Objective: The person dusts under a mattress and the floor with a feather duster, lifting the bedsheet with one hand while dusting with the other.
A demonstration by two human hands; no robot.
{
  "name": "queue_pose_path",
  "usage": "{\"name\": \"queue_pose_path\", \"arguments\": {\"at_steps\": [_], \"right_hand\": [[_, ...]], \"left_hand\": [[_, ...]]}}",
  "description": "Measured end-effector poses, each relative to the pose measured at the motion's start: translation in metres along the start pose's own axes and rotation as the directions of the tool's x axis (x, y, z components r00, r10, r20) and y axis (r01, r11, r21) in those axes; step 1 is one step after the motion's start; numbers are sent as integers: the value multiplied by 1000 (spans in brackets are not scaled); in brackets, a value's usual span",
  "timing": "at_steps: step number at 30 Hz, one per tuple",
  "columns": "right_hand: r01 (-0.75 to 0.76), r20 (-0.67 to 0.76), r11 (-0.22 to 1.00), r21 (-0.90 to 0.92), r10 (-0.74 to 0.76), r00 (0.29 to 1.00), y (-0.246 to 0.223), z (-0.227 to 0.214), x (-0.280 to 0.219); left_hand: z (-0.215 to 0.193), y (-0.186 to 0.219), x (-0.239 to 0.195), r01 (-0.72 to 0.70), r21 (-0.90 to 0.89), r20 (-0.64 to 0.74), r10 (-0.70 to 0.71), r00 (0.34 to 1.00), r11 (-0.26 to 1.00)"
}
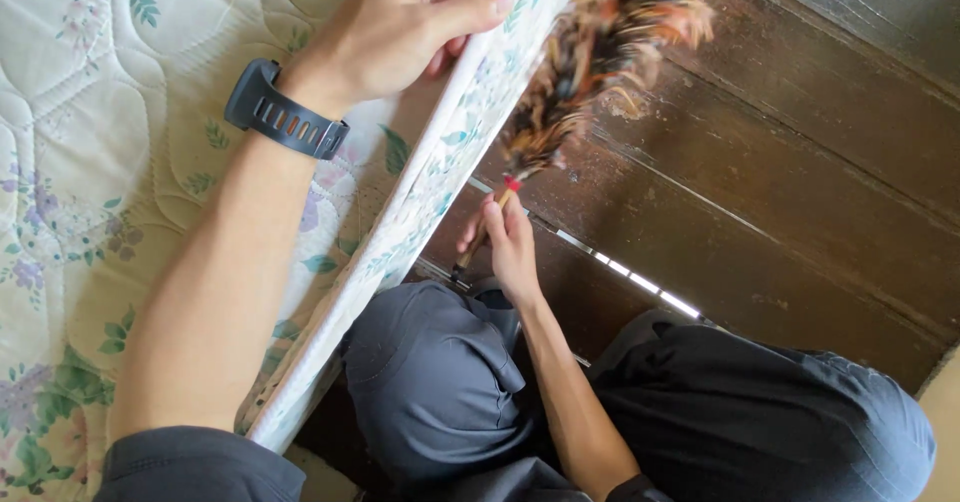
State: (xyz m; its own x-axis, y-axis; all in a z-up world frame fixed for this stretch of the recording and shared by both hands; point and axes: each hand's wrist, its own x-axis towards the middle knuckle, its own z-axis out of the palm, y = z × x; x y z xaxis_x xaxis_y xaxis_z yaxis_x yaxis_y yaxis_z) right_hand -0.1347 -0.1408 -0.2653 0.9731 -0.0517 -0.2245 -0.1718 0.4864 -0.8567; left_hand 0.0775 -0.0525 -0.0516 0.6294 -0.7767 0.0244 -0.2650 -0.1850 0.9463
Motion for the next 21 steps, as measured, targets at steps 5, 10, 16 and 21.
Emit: {"name": "queue_pose_path", "arguments": {"at_steps": [5, 10, 16, 21], "right_hand": [[124, 65, 992, 37, -127, 990, -25, 19, -16], [106, 350, 994, -7, -97, 932, -6, 20, -23], [42, 72, 995, -85, -36, 997, 31, -19, -2], [61, -14, 996, 61, -60, 998, -15, -6, -1]], "left_hand": [[0, -5, 0, 27, -10, -11, -27, 1000, 1000], [-13, -64, 0, -215, -67, 42, 218, 975, 974], [-1, 4, 0, 21, 15, 1, -21, 1000, 1000], [-1, 9, -1, -28, 17, 21, 27, 999, 999]]}}
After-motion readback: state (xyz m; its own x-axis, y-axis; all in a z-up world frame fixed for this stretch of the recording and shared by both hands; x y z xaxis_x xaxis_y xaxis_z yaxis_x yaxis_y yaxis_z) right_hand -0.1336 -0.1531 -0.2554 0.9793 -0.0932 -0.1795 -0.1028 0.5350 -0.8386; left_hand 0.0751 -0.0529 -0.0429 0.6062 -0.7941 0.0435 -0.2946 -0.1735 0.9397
